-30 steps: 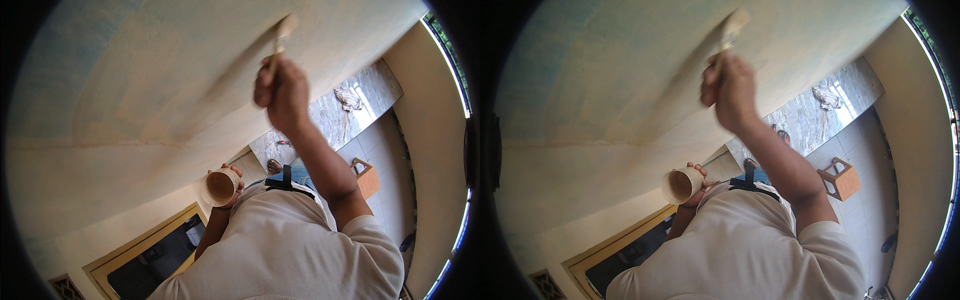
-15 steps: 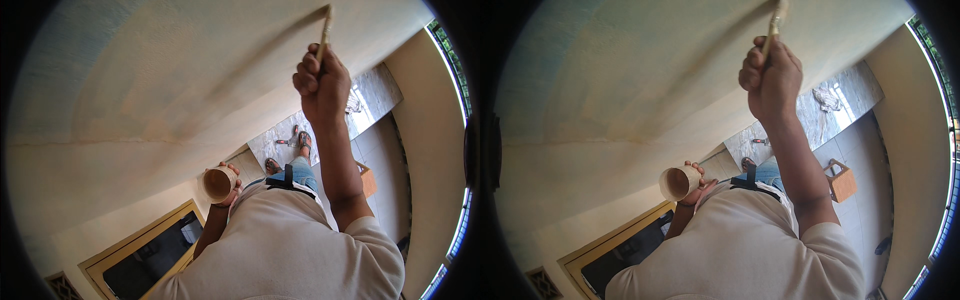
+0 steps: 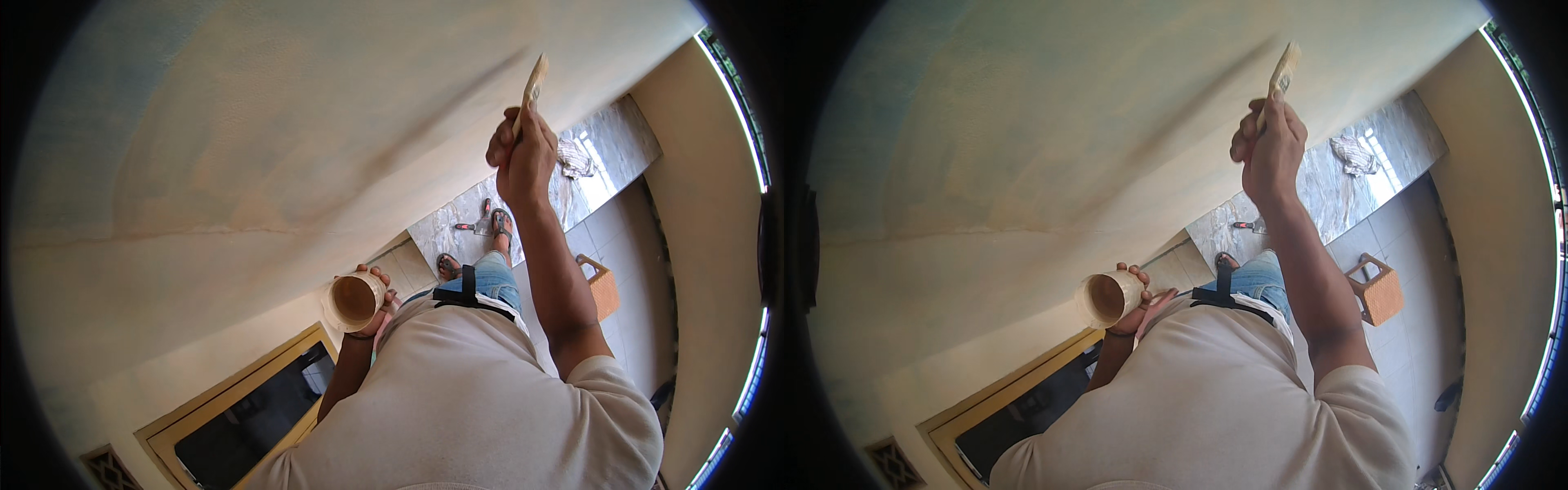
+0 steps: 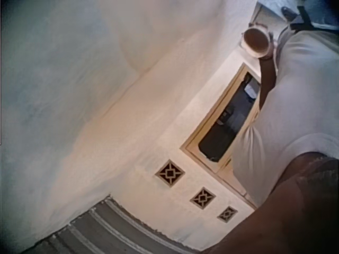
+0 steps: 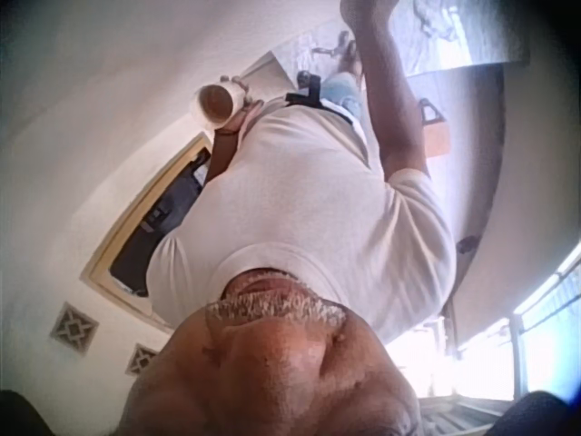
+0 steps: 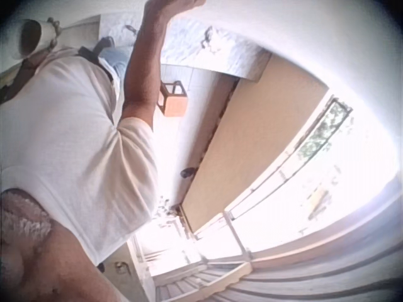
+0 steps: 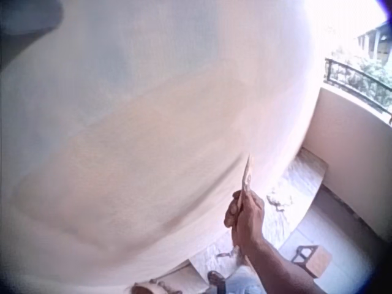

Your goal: The person paints a ceiling using a paintbrush and a small container of paint. They repeatedly dip the brush into the container and apply paint in long strokes along a visible crack and surrounding area.

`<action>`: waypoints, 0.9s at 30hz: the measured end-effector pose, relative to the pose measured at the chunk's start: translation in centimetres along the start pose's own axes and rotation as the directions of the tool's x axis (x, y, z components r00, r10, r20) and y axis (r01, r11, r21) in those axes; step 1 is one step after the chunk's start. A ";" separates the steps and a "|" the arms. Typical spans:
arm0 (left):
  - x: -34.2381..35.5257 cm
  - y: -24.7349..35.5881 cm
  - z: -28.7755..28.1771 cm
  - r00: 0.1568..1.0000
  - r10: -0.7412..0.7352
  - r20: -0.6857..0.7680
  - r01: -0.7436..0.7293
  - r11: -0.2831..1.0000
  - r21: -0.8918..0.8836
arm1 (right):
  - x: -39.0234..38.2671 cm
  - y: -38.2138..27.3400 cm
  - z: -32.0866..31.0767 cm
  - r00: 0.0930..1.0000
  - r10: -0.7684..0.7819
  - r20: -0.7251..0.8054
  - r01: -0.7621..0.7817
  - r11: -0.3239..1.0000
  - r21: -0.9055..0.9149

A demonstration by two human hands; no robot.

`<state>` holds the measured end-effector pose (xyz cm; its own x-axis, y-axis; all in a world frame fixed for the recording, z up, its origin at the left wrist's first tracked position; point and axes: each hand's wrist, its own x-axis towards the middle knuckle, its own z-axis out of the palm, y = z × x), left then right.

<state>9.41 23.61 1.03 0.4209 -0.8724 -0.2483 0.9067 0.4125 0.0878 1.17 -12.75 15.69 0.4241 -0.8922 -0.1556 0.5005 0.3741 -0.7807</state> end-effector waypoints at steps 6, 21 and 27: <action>0.8 -0.5 0.7 0.996 -0.085 0.037 0.086 0.996 -0.017 | -6.0 5.6 4.3 0.900 0.299 0.317 -0.198 0.929 -0.313; 1.0 0.0 0.3 0.990 -0.131 0.061 0.131 0.991 -0.001 | -0.6 7.0 -1.2 0.976 0.196 0.091 -0.165 0.948 -0.274; 1.4 -0.4 2.0 0.987 -0.152 0.045 0.152 0.988 0.004 | -6.7 5.6 -3.2 0.853 0.470 0.225 -0.426 0.878 -0.217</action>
<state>9.63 21.72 2.57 0.2793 -0.9358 -0.2150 0.9602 0.2744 0.0526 -1.25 -5.49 10.41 0.7673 -0.5285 -0.3632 0.0951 0.6539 -0.7506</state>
